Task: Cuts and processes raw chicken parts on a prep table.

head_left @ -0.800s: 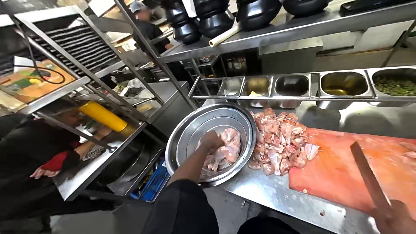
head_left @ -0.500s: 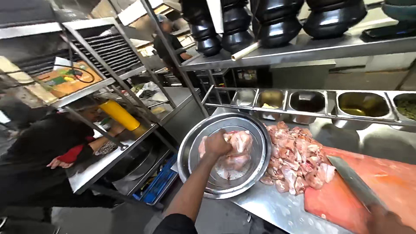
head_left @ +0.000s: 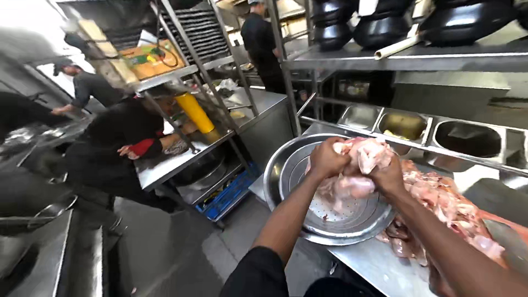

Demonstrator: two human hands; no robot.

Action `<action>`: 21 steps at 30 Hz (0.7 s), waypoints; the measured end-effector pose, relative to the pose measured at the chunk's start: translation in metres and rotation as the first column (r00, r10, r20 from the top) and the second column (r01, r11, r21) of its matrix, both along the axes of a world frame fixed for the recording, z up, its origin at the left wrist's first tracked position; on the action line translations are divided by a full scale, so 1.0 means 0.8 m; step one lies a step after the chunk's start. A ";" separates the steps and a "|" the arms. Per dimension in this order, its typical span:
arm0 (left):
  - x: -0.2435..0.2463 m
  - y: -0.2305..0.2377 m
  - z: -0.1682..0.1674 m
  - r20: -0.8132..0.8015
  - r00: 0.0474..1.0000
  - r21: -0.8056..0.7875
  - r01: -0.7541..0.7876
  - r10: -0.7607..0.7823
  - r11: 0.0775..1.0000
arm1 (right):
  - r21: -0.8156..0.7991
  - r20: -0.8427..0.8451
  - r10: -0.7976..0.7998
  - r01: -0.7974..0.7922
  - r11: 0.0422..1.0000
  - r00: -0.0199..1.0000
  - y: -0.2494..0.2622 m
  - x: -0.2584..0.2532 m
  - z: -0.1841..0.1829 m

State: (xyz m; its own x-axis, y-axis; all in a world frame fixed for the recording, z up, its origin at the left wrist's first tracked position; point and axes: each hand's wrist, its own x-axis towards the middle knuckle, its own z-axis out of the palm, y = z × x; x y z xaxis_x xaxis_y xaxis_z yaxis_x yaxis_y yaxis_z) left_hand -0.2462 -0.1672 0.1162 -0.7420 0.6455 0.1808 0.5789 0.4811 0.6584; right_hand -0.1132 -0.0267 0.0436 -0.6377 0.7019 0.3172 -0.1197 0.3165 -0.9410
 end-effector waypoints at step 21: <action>-0.063 0.017 -0.091 0.321 0.872 -0.414 0.480 -0.370 0.773 | -0.521 -0.398 -0.124 -0.113 0.846 0.909 -0.024 0.083 0.049</action>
